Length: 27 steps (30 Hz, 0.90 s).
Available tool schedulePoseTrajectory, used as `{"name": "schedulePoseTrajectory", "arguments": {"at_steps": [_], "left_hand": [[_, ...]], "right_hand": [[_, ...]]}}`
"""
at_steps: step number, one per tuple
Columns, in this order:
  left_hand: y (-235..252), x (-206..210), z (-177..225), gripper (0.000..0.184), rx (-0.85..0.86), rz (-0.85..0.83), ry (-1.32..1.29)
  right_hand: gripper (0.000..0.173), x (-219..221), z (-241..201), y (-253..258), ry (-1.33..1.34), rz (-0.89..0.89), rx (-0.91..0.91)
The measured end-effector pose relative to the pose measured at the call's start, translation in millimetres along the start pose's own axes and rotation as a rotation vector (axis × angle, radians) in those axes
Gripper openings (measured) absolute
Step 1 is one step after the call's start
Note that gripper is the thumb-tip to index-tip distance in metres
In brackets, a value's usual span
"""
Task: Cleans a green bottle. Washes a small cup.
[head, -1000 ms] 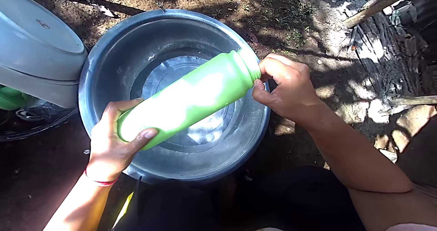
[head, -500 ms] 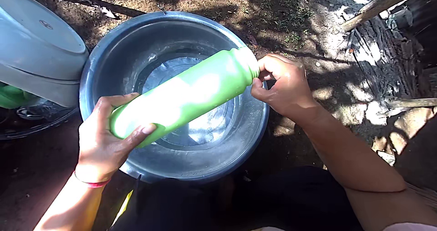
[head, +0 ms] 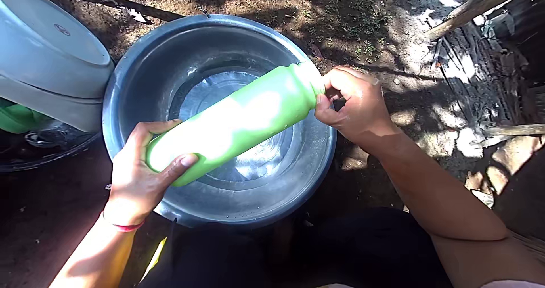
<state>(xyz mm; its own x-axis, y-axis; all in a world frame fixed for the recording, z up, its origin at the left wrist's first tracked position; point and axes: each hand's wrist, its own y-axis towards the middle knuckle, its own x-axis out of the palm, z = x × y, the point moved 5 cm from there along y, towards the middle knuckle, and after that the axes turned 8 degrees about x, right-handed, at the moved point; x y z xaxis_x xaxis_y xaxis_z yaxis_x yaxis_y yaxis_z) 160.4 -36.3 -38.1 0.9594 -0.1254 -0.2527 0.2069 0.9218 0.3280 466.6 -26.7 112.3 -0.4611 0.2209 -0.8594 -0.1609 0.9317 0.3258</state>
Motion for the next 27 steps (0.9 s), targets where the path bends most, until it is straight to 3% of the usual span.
{"name": "schedulePoseTrajectory", "arguments": {"at_steps": [3,10,14,19,27], "left_hand": [[1.4,0.2,-0.1,0.069,-0.023,0.005,-0.048],[1.9,5.8,-1.0,0.072,-0.044,-0.013,-0.058],[0.9,9.5,-1.2,0.065,-0.055,-0.022,-0.139],[5.2,11.7,-9.7,0.054,-0.098,-0.121,-0.284],[9.0,1.5,-11.8,0.063,-0.018,-0.107,-0.192]], "right_hand": [[0.006,-1.0,-4.4,-3.3,-0.022,-0.058,0.017],[0.01,5.3,-2.2,-4.6,-0.088,-0.013,-0.014],[0.013,-1.8,-5.1,-3.7,-0.015,-0.012,-0.017],[0.014,-11.8,-14.8,-6.6,-0.127,0.045,-0.113],[0.005,-12.4,-11.7,-4.8,-0.047,-0.031,-0.091]]}}
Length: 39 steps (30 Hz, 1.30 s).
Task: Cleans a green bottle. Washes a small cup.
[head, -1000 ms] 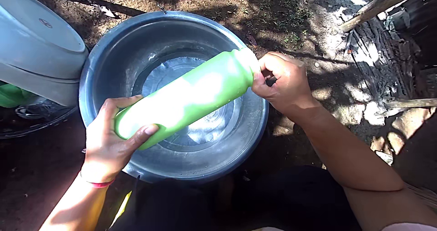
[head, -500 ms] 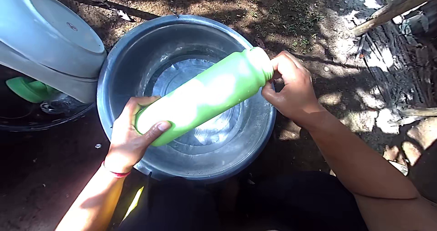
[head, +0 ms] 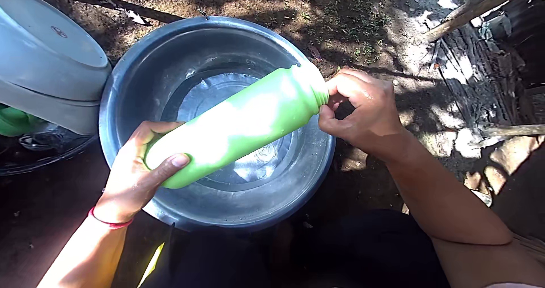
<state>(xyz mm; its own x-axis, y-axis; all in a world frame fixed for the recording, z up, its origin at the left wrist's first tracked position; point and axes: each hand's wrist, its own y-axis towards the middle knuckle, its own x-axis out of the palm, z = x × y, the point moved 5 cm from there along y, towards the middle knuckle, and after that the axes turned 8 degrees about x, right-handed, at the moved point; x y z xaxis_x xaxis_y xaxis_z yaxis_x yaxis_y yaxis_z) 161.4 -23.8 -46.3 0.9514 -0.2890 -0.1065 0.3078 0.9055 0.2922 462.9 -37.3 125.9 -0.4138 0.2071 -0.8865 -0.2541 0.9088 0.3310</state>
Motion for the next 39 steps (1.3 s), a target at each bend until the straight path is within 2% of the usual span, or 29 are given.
{"name": "schedulePoseTrajectory", "arguments": {"at_steps": [4,7,10,13,16,20,24,25,26,28,29,30,32,33,34,36,37,39], "left_hand": [[1.1,-4.4,-5.6,0.066,0.015,-0.039,0.034],[3.3,12.2,-4.1,0.058,-0.029,-0.057,-0.044],[3.3,27.7,-19.8,0.05,-0.149,-0.07,-0.21],[4.7,39.1,-31.2,0.053,-0.259,-0.097,-0.355],[8.1,46.8,-33.8,0.061,-0.384,-0.127,-0.413],[13.0,54.1,-34.8,0.062,-0.488,-0.207,-0.496],[13.3,63.5,-33.0,0.062,-0.574,-0.312,-0.611],[13.9,67.1,-33.3,0.063,-0.581,-0.333,-0.639],[13.7,71.0,-35.4,0.068,-0.593,-0.346,-0.669],[12.0,80.5,-42.4,0.074,-0.639,-0.342,-0.703],[11.9,86.6,-44.7,0.071,-0.662,-0.314,-0.712],[12.5,92.1,-46.1,0.063,-0.684,-0.264,-0.708],[18.4,95.2,-41.4,0.047,-0.727,-0.093,-0.611],[24.2,90.2,-33.2,0.035,-0.703,0.017,-0.538],[35.5,81.1,-23.1,0.034,-0.618,0.129,-0.495],[55.6,65.8,-13.3,0.05,-0.402,0.287,-0.471],[57.9,64.6,-21.0,0.054,-0.36,0.319,-0.496],[46.0,66.8,-44.9,0.043,-0.479,0.379,-0.555]], "right_hand": [[0.014,3.2,7.8,3.2,0.093,-0.038,0.012],[0.033,1.9,14.1,8.2,0.19,0.013,0.064],[0.033,-3.1,26.9,12.0,0.43,-0.087,0.106],[0.031,-6.8,32.5,10.1,0.622,-0.207,0.069],[0.028,-10.4,31.7,9.4,0.653,-0.257,0.084],[0.029,-15.4,35.0,8.5,0.647,-0.291,0.082],[0.02,-20.4,40.6,7.4,0.668,-0.185,0.017],[0.022,-22.1,42.7,8.4,0.661,-0.136,0.012],[0.032,-23.1,44.7,9.9,0.64,-0.101,0.021],[0.061,-19.0,47.8,12.3,0.605,-0.133,0.095],[0.069,-11.3,50.2,12.5,0.634,-0.202,0.157],[0.068,1.0,53.3,11.7,0.699,-0.28,0.23],[0.058,27.5,60.5,7.7,0.774,-0.322,0.421],[0.052,35.8,62.2,6.3,0.767,-0.239,0.459],[0.047,39.3,62.3,9.7,0.776,-0.09,0.411],[0.043,41.1,65.0,25.8,0.827,0.171,0.191],[0.041,51.7,72.3,31.9,0.844,0.231,0.168],[0.04,89.4,90.2,38.5,0.89,0.18,0.358]]}}
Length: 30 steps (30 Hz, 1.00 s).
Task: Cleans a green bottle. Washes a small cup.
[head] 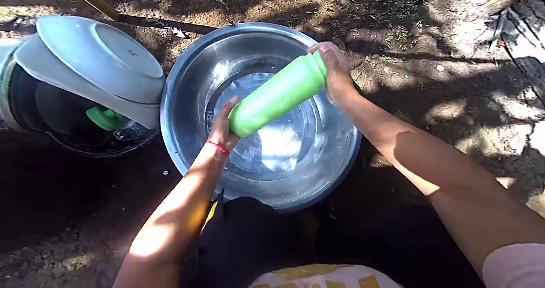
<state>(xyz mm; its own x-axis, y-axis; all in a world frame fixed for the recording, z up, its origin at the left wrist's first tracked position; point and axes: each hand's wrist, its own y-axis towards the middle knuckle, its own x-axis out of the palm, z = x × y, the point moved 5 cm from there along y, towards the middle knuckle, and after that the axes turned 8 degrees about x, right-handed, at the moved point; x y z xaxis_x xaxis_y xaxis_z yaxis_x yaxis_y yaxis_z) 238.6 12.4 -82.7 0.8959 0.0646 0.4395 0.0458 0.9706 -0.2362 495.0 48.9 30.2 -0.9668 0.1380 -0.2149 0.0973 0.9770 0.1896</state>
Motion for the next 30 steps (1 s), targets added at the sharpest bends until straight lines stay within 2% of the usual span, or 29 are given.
{"name": "schedulePoseTrajectory", "arguments": {"at_steps": [1,2,4,5,7,8,10,11,12,13,15,16,18,21,24,27,30], "left_hand": [[-6.0,-5.6,-1.0,0.04,-0.017,0.01,0.039],[-7.6,-5.7,10.6,0.039,0.051,-0.012,0.09],[-5.3,-6.3,32.4,0.044,0.321,-0.04,0.112],[-4.6,-11.5,31.3,0.045,0.354,-0.006,0.112],[-2.8,-22.5,23.9,0.046,0.238,0.102,0.092],[-4.3,-23.2,28.2,0.048,0.261,0.112,0.127],[-2.8,-21.9,43.6,0.061,0.479,-0.013,0.253],[-4.7,-27.3,38.9,0.067,0.504,-0.034,0.298],[-5.2,-34.6,30.8,0.07,0.444,-0.009,0.305],[-3.6,-38.6,31.6,0.074,0.417,0.011,0.316],[6.4,-32.6,49.9,0.086,0.519,-0.059,0.416],[8.3,-34.8,50.2,0.091,0.541,-0.068,0.447],[4.4,-47.0,42.0,0.099,0.469,-0.062,0.494],[4.0,-34.8,72.1,0.112,0.647,-0.198,0.67],[-12.3,-19.3,90.5,0.111,0.812,-0.29,0.804],[-22.6,-7.1,99.7,0.108,0.987,-0.344,0.857],[-29.9,-2.5,100.9,0.109,1.057,-0.37,0.851]], "right_hand": [[0.042,6.4,12.2,-0.6,0.025,0.009,0.074],[0.044,7.8,12.8,5.5,0.065,0.016,0.05],[0.045,7.5,13.5,20.7,0.191,0.052,-0.065],[0.047,14.0,29.1,16.4,0.211,0.077,-0.007],[0.052,28.6,58.0,6.5,0.185,0.119,0.16],[0.053,32.5,60.3,4.3,0.178,0.12,0.175],[0.054,37.0,63.1,9.4,0.23,0.157,0.164],[0.056,42.0,72.7,0.7,0.251,0.139,0.265],[0.057,46.1,80.0,-12.1,0.245,0.13,0.387],[0.055,49.2,78.9,-16.5,0.239,0.137,0.423],[0.054,49.2,73.1,-4.1,0.295,0.196,0.314],[0.055,52.7,79.3,-5.1,0.33,0.2,0.358],[0.057,62.9,95.5,-29.0,0.373,0.179,0.661],[0.051,71.0,107.1,-27.5,0.553,0.276,0.745],[0.053,87.1,120.3,-45.3,0.715,0.275,0.908],[0.052,104.4,133.5,-59.9,0.826,0.198,0.936],[0.05,119.8,143.7,-74.0,0.93,0.171,0.96]]}}
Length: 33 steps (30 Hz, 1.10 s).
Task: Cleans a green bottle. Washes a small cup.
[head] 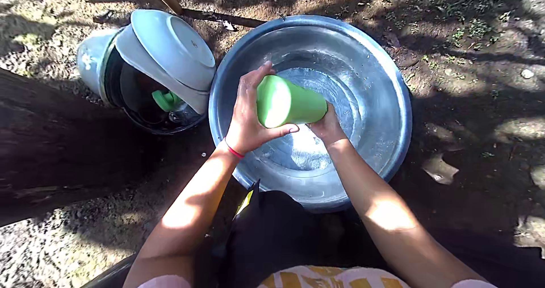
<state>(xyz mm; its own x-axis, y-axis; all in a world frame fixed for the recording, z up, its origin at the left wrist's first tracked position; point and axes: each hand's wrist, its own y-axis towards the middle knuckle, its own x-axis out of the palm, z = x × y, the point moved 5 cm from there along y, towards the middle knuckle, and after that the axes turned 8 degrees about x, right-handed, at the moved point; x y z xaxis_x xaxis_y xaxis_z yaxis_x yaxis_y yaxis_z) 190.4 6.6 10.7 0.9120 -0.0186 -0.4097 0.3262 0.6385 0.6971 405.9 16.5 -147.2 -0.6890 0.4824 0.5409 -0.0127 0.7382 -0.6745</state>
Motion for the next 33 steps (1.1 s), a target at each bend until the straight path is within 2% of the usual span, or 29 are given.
{"name": "schedulePoseTrajectory", "arguments": {"at_steps": [2,5,7,8,9,10,11,12,14,15,17,18,19,21,22,23,25,26,27,28,29,30,32,33], "left_hand": [[-2.9,2.0,3.8,0.108,0.024,0.016,0.022],[-18.5,20.0,10.9,0.101,0.105,0.01,0.069],[-44.5,49.4,12.7,0.09,0.135,-0.108,-0.016],[-59.9,65.9,11.1,0.085,0.102,-0.203,-0.087],[-73.4,79.9,5.0,0.084,0.014,-0.313,-0.155],[-84.1,90.6,-9.9,0.085,-0.125,-0.411,-0.203],[-92.5,97.7,-35.9,0.081,-0.312,-0.442,-0.234],[-101.6,101.2,-70.7,0.07,-0.555,-0.403,-0.257],[-125.1,102.4,-142.9,0.059,-1.119,-0.162,-0.261],[-138.2,104.2,-170.9,0.057,-1.312,0.008,-0.183],[-164.1,121.0,-195.0,0.049,-1.462,0.208,0.022],[-167.8,139.2,-193.4,0.046,-1.462,0.244,-0.015],[-168.7,162.1,-184.4,0.046,-1.469,0.254,-0.19],[-150.9,195.5,-155.5,0.049,-1.465,0.313,-0.703],[-135.2,199.2,-149.1,0.048,-1.408,0.329,-0.795],[-121.8,192.5,-149.8,0.046,-1.311,0.325,-0.728],[-123.6,157.7,-172.9,0.04,-1.077,0.301,-0.287],[-135.8,139.0,-187.6,0.04,-1.046,0.296,-0.06],[-149.7,127.3,-199.3,0.041,-1.095,0.287,0.067],[-163.0,126.3,-204.4,0.042,-1.19,0.285,0.078],[-173.3,135.6,-202.9,0.039,-1.27,0.332,-0.032],[-178.4,150.6,-193.9,0.034,-1.332,0.402,-0.247],[-162.6,175.6,-156.0,0.028,-1.367,0.472,-0.706],[-150.3,177.4,-135.5,0.033,-1.359,0.463,-0.842]], "right_hand": [[0.058,2.3,13.0,-5.2,0.105,0.028,0.069],[0.085,16.9,25.0,-28.1,0.138,0.019,0.204],[0.083,16.4,21.7,-29.7,0.018,-0.086,0.169],[0.071,10.0,15.1,-24.7,-0.068,-0.093,0.114],[0.055,-2.5,5.4,-17.3,-0.185,-0.058,0.064],[0.047,-20.4,-5.7,-8.7,-0.329,0.052,0.053],[0.051,-41.6,-17.6,0.8,-0.484,0.171,0.054],[0.066,-62.2,-29.3,9.2,-0.661,0.266,0.046],[0.101,-91.5,-47.1,21.8,-1.048,0.375,0.031],[0.109,-102.3,-50.8,30.2,-1.251,0.409,0.023],[0.117,-118.4,-43.0,41.3,-1.561,0.436,0.043],[0.118,-117.2,-38.1,42.9,-1.642,0.413,0.054],[0.118,-114.1,-31.0,40.5,-1.686,0.379,0.069],[0.116,-109.6,-11.2,34.5,-1.713,0.3,0.086],[0.11,-106.1,-3.6,31.9,-1.732,0.272,0.093],[0.103,-103.5,1.7,30.0,-1.766,0.259,0.12],[0.108,-118.8,18.6,40.1,-1.853,0.256,0.138],[0.114,-125.2,27.1,45.8,-1.869,0.258,0.119],[0.117,-123.5,32.4,46.4,-1.853,0.244,0.091],[0.12,-114.1,33.8,41.9,-1.813,0.224,0.102],[0.12,-102.6,33.9,36.0,-1.781,0.201,0.118],[0.115,-88.3,33.4,28.8,-1.738,0.181,0.145],[0.116,-71.7,35.8,31.5,-1.701,0.182,0.164],[0.117,-66.3,38.1,36.6,-1.698,0.184,0.147]]}}
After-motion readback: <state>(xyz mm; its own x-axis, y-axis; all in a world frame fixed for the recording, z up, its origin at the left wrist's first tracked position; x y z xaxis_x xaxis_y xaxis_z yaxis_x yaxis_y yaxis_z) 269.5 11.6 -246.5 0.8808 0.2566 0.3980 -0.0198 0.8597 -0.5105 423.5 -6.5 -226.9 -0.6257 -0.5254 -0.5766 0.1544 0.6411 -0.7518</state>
